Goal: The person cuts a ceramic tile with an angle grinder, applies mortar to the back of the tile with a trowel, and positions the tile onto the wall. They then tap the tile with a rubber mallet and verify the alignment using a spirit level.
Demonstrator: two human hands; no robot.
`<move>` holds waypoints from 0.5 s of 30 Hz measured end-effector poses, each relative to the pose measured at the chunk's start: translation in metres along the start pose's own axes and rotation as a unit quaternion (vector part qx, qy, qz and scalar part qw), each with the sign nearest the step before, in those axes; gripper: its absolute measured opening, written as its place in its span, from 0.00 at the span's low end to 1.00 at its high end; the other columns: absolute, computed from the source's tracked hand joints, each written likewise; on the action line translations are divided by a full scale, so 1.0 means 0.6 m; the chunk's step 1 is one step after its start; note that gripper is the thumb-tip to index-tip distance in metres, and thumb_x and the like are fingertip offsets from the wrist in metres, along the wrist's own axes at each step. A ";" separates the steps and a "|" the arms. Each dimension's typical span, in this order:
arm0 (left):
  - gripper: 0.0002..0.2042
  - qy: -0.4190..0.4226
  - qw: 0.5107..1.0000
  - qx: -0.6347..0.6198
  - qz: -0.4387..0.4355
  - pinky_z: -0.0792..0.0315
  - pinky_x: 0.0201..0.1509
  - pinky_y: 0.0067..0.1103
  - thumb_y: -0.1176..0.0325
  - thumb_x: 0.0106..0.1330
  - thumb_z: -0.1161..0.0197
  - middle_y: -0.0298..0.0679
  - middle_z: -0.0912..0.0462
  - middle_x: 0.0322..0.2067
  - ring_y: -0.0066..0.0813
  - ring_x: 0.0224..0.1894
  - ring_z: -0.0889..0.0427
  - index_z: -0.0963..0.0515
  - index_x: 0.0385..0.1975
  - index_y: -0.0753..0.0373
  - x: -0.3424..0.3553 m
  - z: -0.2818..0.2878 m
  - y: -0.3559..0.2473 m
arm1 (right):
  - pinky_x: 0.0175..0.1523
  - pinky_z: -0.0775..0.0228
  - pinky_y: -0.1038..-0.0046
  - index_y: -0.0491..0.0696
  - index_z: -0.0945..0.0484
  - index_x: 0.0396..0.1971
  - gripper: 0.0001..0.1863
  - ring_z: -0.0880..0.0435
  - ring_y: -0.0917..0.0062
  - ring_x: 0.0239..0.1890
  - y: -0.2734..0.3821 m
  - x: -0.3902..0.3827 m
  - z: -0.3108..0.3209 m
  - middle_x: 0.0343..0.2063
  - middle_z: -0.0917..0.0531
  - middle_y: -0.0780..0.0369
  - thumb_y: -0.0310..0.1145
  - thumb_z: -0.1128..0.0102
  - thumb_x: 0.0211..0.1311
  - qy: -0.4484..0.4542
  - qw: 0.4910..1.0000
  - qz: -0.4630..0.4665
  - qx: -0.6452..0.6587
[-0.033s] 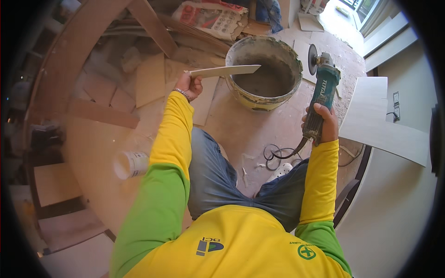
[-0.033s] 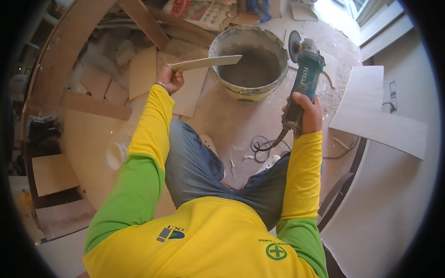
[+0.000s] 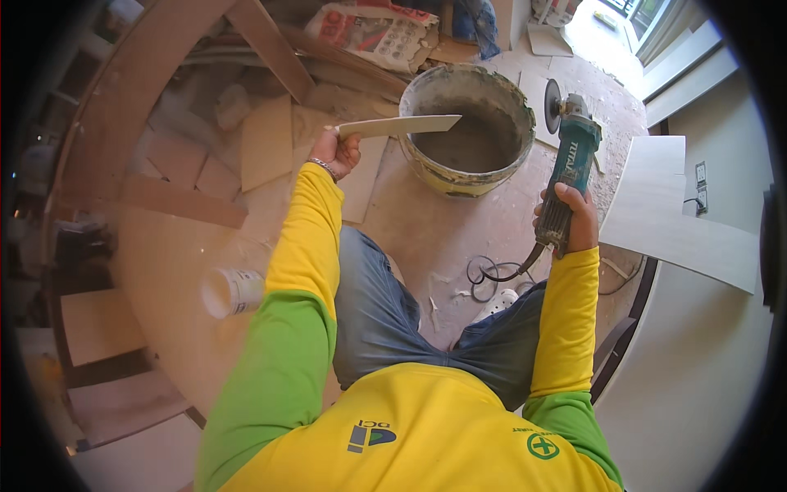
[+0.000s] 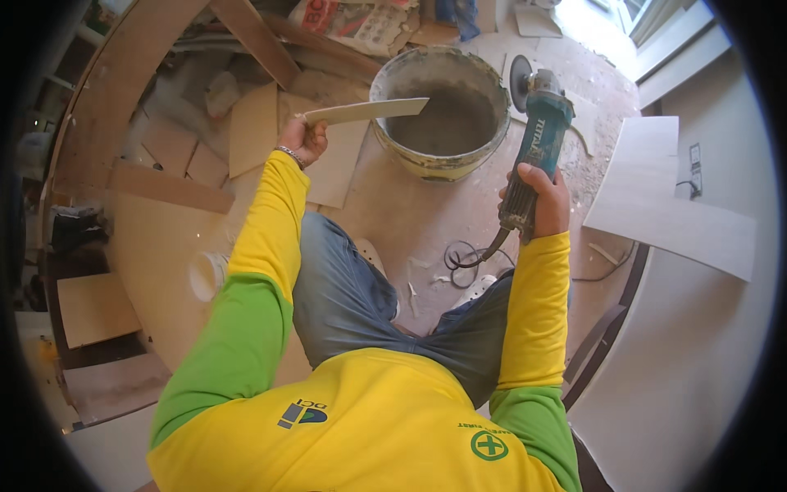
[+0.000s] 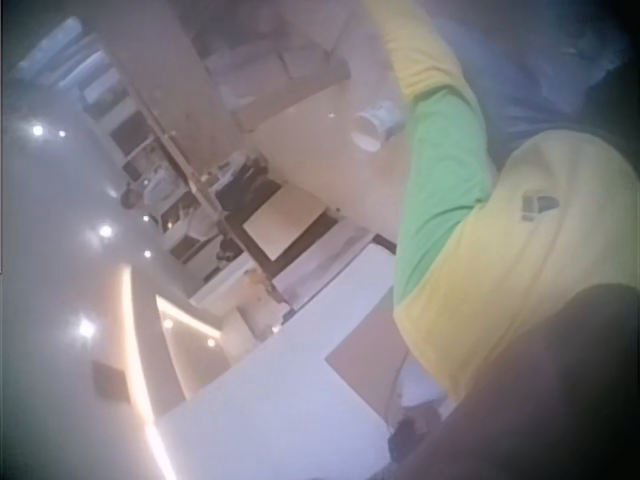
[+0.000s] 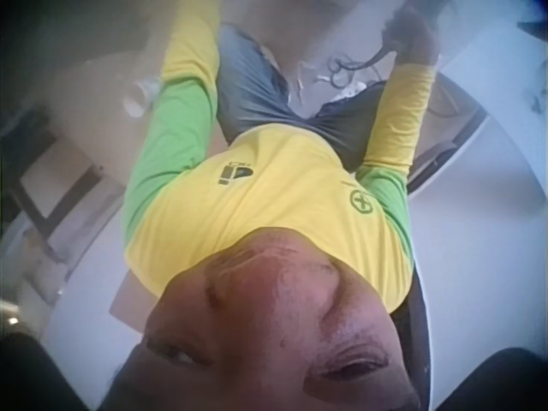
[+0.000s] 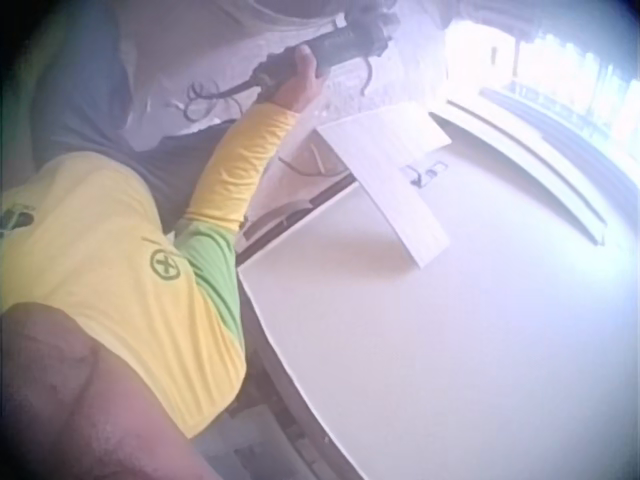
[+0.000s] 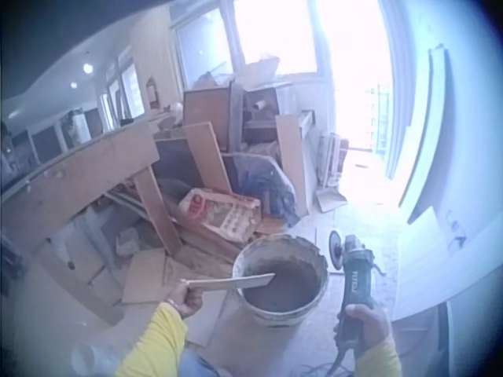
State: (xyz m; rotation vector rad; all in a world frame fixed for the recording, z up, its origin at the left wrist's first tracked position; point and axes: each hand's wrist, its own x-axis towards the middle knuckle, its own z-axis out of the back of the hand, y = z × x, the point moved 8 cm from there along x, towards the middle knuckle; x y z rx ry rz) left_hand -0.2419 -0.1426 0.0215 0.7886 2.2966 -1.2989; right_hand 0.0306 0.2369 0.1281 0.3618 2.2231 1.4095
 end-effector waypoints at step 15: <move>0.13 -0.017 0.993 0.043 -0.107 0.17 0.41 0.27 0.62 0.71 0.43 0.42 0.17 0.35 0.39 0.40 0.15 0.27 0.50 0.60 0.001 -0.021 -0.011 | 0.22 0.23 0.72 0.45 0.31 0.42 0.20 0.20 0.72 0.20 0.000 -0.001 0.003 0.28 0.23 0.57 0.37 0.36 0.52 -0.011 1.000 -0.009 0.001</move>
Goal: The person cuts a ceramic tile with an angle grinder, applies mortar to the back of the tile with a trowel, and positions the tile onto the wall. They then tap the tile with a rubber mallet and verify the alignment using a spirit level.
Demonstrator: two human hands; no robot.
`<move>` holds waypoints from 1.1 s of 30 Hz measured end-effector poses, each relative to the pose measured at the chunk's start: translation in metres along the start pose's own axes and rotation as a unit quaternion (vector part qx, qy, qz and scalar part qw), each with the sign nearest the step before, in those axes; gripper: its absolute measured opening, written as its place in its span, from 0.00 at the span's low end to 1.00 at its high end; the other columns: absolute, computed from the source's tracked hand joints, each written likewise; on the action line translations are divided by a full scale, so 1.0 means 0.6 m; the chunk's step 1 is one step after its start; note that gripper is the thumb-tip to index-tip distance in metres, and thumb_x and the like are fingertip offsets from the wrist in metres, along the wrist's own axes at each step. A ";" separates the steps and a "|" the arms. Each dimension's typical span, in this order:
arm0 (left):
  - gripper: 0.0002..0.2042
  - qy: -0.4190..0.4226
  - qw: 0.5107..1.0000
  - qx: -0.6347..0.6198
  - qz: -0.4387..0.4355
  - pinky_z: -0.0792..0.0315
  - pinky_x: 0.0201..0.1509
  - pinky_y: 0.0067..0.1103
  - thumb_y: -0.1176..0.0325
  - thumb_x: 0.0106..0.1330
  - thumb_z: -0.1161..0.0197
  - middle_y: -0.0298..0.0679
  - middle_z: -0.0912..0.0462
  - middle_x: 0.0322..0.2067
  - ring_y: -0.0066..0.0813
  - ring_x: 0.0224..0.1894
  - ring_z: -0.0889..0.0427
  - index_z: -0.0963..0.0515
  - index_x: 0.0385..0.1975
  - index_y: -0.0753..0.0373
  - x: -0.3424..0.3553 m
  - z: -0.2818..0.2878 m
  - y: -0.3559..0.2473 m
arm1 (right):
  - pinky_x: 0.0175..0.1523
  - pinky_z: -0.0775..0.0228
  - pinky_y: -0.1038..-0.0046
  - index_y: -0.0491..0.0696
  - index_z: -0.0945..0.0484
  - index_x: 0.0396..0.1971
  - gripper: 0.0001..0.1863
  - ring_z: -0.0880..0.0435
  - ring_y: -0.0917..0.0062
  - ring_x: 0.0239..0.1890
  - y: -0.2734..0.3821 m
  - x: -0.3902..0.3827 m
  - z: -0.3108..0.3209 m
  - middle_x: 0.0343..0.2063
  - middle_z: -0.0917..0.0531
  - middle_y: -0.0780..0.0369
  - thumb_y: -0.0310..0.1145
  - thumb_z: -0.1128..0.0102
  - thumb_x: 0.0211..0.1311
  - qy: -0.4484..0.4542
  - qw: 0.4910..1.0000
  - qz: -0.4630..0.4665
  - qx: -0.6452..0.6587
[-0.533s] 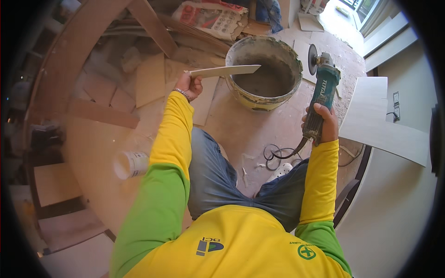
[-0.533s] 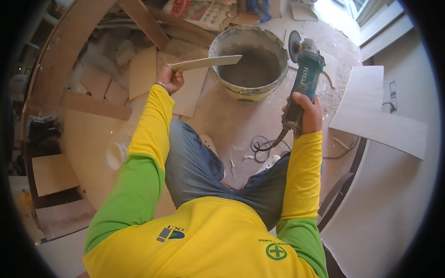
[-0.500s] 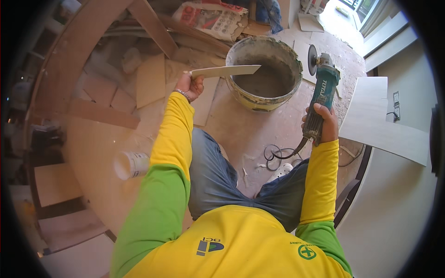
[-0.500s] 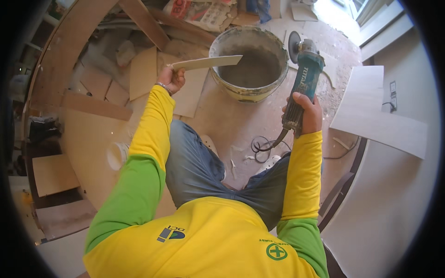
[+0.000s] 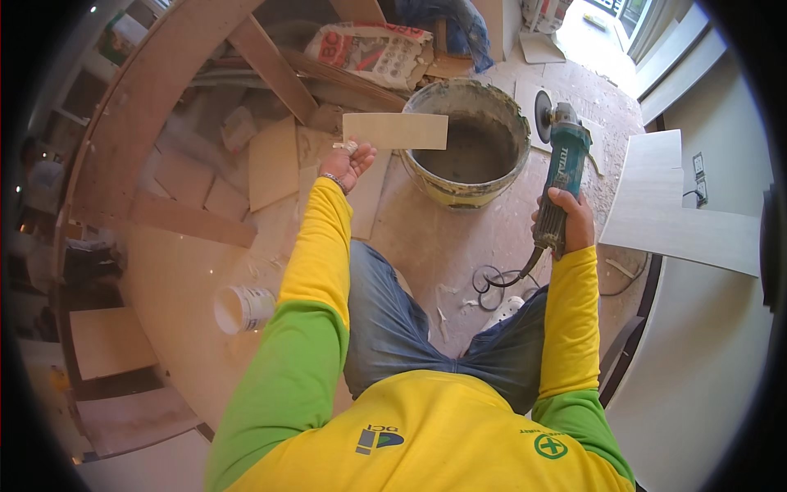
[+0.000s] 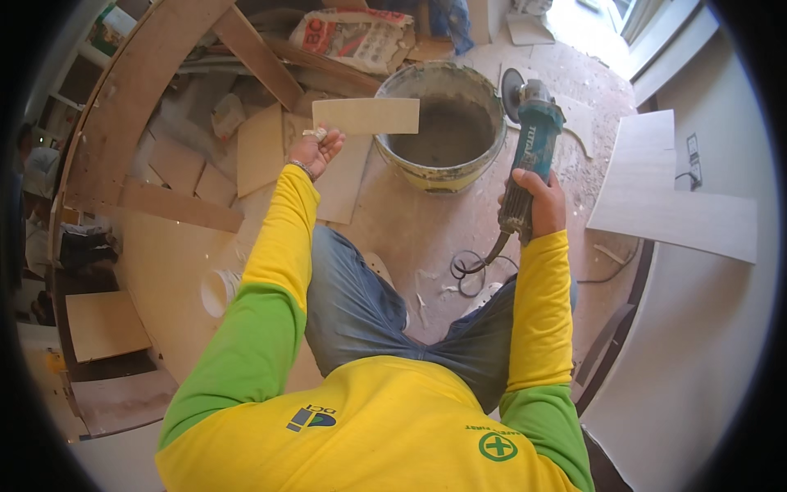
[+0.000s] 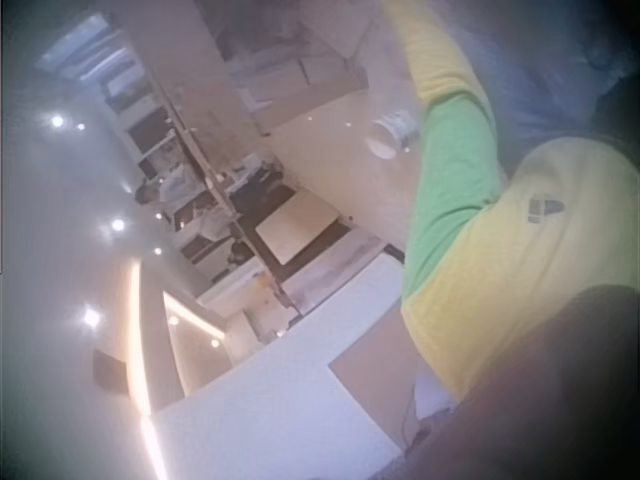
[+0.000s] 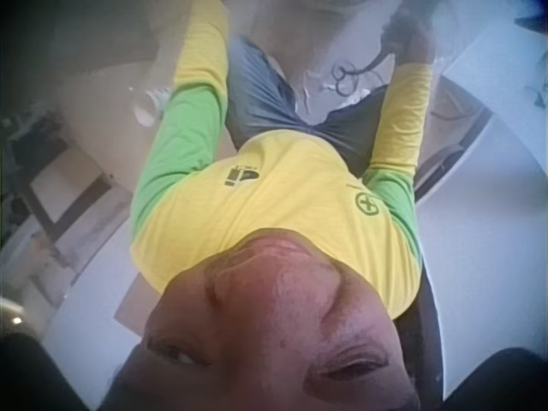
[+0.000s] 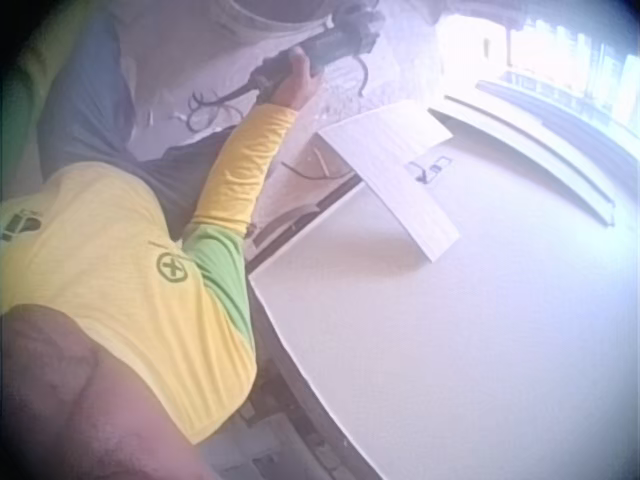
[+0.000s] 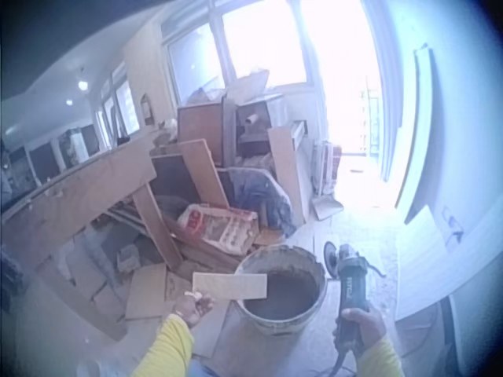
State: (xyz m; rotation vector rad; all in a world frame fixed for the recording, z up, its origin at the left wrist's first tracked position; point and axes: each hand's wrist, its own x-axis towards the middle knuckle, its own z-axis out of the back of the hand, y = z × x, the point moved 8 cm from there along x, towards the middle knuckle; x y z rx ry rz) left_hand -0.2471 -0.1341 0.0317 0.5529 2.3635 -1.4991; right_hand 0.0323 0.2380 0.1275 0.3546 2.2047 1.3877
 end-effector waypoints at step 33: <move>0.12 0.058 0.973 0.183 0.132 0.18 0.41 0.28 0.71 0.67 0.46 0.50 0.18 0.36 0.38 0.37 0.16 0.28 0.47 0.70 -0.146 -0.086 0.094 | 0.25 0.26 0.73 0.42 0.26 0.41 0.19 0.21 0.74 0.19 -0.004 0.004 0.002 0.26 0.23 0.60 0.35 0.35 0.50 0.001 1.000 0.018 -0.006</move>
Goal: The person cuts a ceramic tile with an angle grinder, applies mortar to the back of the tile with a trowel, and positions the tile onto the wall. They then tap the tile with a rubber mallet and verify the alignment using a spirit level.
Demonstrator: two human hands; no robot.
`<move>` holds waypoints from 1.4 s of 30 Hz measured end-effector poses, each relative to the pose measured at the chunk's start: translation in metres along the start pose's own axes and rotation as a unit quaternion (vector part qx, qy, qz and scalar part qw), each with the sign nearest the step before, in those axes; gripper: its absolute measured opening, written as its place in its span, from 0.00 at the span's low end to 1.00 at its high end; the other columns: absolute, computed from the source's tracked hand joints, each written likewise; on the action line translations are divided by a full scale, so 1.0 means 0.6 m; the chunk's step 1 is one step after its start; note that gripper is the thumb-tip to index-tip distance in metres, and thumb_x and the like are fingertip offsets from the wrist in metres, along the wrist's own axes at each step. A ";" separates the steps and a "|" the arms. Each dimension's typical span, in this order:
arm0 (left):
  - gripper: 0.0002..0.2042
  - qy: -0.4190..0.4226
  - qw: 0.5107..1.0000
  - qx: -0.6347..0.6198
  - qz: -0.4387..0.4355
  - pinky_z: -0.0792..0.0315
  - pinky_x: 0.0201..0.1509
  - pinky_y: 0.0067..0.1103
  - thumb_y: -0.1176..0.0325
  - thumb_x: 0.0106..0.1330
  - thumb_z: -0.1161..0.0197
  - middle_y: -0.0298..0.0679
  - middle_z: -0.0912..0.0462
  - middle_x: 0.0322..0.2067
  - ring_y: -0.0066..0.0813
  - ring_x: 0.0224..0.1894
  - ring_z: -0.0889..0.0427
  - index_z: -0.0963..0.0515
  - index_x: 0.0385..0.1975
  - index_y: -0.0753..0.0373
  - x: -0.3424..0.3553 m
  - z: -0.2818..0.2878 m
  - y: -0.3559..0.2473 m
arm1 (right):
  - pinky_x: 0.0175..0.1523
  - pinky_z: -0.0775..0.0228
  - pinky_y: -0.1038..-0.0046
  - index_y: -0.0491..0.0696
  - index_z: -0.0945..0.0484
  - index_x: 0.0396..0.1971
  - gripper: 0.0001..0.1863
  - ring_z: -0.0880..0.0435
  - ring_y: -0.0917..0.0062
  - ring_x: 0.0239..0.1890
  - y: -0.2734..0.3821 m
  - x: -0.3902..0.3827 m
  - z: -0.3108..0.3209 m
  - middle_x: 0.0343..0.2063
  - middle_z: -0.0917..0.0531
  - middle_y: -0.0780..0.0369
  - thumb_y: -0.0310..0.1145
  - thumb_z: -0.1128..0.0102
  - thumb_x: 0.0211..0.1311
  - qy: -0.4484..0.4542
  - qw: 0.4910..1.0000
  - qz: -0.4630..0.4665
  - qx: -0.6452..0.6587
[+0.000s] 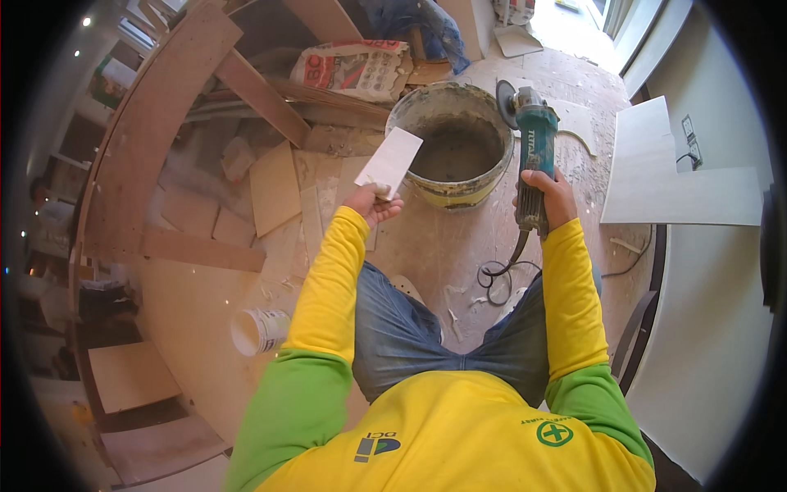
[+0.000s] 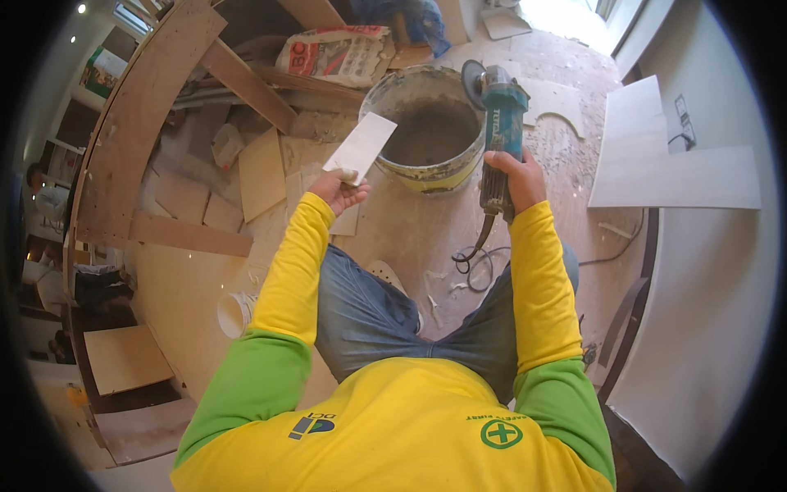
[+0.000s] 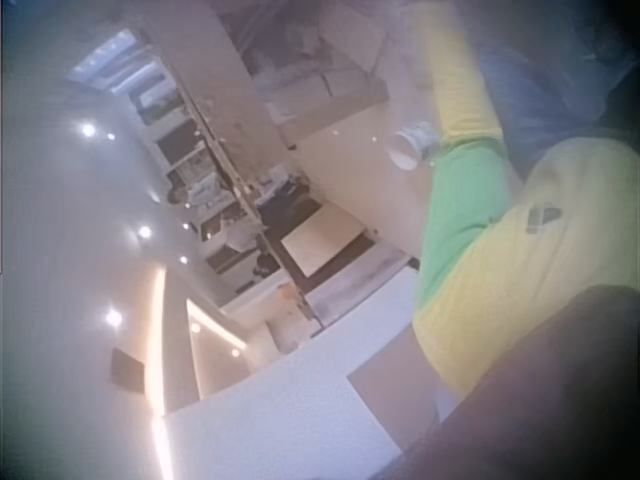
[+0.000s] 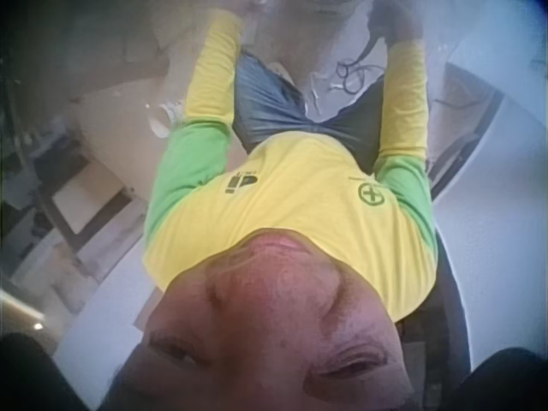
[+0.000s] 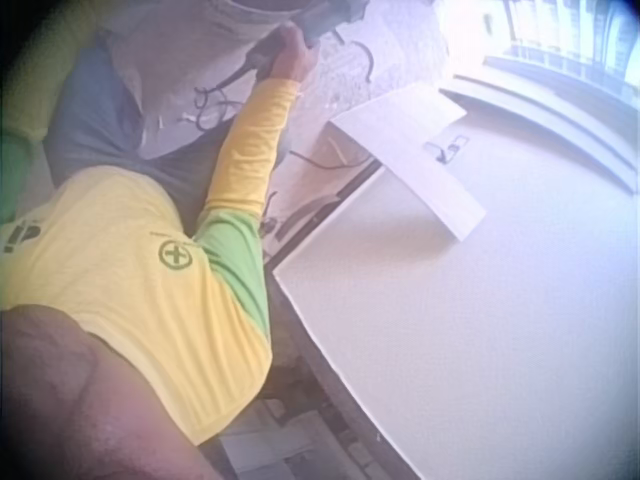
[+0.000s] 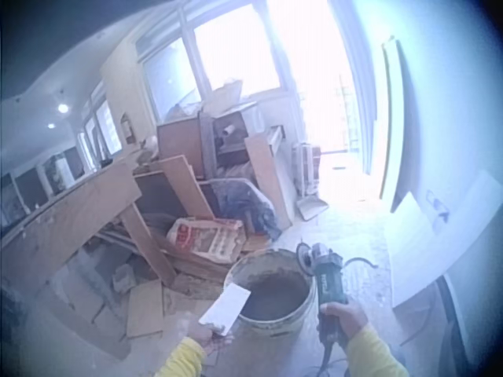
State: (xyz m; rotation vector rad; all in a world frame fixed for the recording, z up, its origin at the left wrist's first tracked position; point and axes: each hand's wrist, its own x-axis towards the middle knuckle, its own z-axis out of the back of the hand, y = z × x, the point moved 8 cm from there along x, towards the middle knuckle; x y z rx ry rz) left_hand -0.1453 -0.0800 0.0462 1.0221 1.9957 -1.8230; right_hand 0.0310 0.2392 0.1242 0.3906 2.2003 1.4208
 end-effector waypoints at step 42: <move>0.10 -0.057 0.983 -0.132 -0.116 0.19 0.25 0.23 0.70 0.72 0.47 0.45 0.20 0.31 0.32 0.25 0.16 0.30 0.43 0.73 -0.048 -0.188 0.040 | 0.24 0.22 0.68 0.42 0.29 0.41 0.20 0.19 0.69 0.22 -0.044 0.022 0.018 0.27 0.21 0.58 0.39 0.36 0.55 0.003 0.997 -0.052 -0.059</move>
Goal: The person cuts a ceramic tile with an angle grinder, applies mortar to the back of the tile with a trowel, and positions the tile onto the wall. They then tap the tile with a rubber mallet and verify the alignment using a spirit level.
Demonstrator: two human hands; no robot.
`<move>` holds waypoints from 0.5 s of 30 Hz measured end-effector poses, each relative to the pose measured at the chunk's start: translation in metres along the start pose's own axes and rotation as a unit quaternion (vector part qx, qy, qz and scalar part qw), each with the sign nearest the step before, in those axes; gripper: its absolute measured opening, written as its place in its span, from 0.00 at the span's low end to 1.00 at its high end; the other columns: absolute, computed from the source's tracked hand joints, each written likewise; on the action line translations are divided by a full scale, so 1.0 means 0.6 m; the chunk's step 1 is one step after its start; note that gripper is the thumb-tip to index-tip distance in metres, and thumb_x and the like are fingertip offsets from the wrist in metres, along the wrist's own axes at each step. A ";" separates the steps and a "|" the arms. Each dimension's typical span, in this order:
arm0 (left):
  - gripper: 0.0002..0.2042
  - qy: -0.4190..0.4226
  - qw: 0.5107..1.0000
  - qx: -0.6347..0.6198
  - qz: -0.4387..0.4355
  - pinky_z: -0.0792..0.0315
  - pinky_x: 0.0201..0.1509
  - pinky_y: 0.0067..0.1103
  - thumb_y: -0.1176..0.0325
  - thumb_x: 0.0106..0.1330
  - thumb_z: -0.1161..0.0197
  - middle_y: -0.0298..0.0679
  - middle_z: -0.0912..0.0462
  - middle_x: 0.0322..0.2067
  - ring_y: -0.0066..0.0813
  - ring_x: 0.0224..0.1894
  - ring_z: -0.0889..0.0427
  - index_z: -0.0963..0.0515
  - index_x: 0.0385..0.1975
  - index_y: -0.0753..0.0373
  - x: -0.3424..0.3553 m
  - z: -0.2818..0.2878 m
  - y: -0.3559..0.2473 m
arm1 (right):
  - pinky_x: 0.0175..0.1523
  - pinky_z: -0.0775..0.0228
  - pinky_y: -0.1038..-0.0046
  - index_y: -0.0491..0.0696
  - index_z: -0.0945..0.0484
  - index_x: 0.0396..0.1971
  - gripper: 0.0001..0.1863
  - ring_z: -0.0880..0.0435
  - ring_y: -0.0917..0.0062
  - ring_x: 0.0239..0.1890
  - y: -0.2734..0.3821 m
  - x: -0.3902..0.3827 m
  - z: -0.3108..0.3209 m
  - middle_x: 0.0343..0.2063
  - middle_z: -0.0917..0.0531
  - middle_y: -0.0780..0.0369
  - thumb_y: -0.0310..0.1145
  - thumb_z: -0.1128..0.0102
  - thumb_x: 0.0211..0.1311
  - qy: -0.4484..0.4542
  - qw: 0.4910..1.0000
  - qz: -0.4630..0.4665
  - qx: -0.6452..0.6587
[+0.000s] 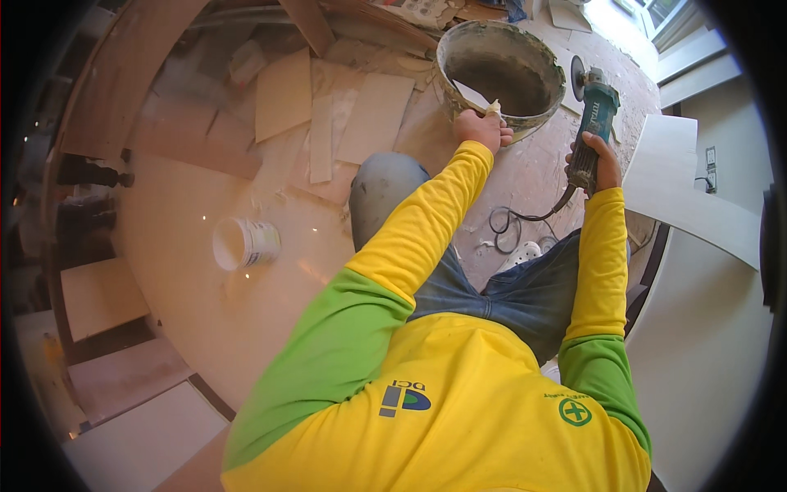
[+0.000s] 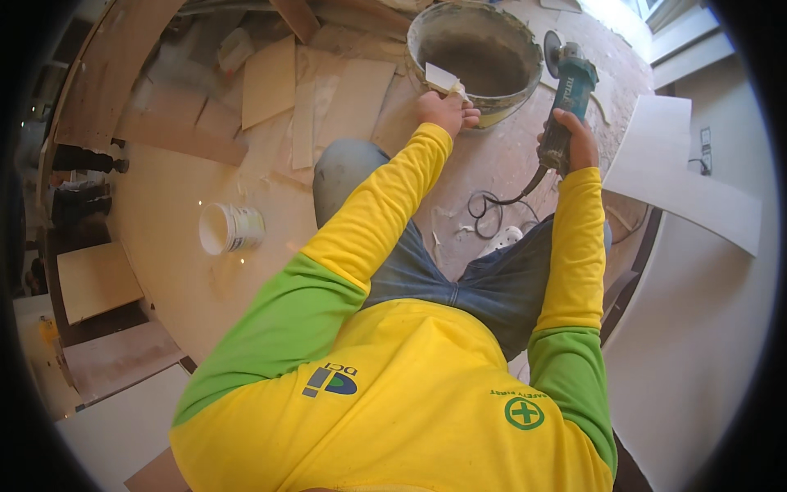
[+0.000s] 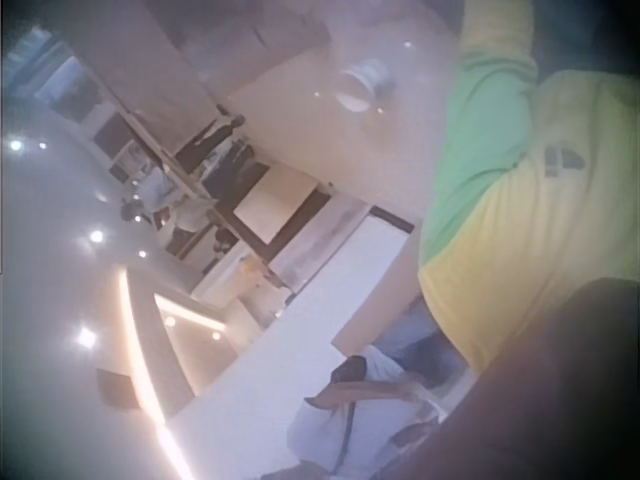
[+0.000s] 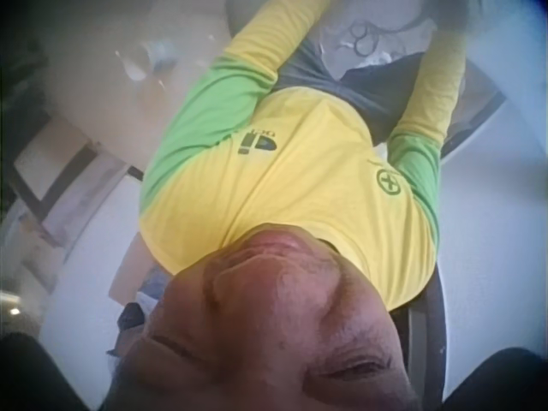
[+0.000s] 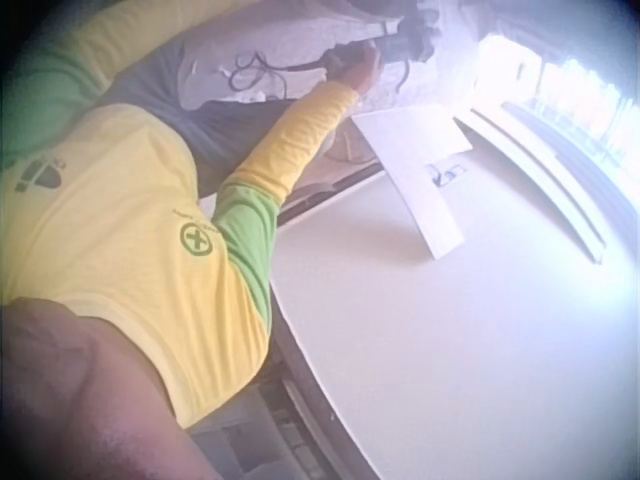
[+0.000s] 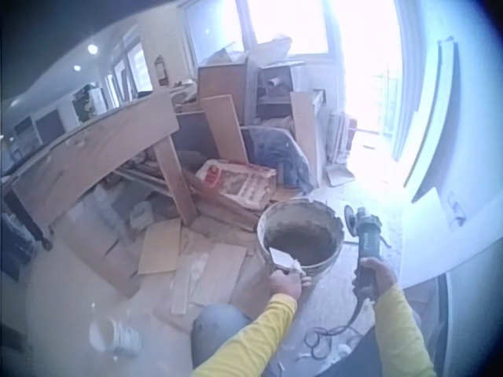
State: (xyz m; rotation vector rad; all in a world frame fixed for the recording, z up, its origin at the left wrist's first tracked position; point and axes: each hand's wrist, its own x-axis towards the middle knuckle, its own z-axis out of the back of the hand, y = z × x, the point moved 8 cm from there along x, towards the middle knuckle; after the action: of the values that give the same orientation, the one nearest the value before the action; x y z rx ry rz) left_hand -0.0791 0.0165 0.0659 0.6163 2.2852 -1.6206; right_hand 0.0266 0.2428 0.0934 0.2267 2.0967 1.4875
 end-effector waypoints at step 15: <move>0.13 0.032 0.995 -0.081 -0.046 0.17 0.29 0.21 0.65 0.72 0.47 0.46 0.18 0.32 0.34 0.29 0.15 0.30 0.48 0.69 0.020 0.032 0.008 | 0.24 0.22 0.68 0.43 0.28 0.41 0.19 0.18 0.69 0.20 0.011 -0.002 0.013 0.27 0.21 0.57 0.36 0.36 0.54 -0.002 0.993 0.063 0.097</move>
State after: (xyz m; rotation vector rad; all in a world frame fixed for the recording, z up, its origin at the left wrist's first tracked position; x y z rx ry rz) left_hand -0.0877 0.0017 0.0500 0.5397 2.4943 -1.4555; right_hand 0.0307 0.2510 0.0983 0.4415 2.2612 1.3510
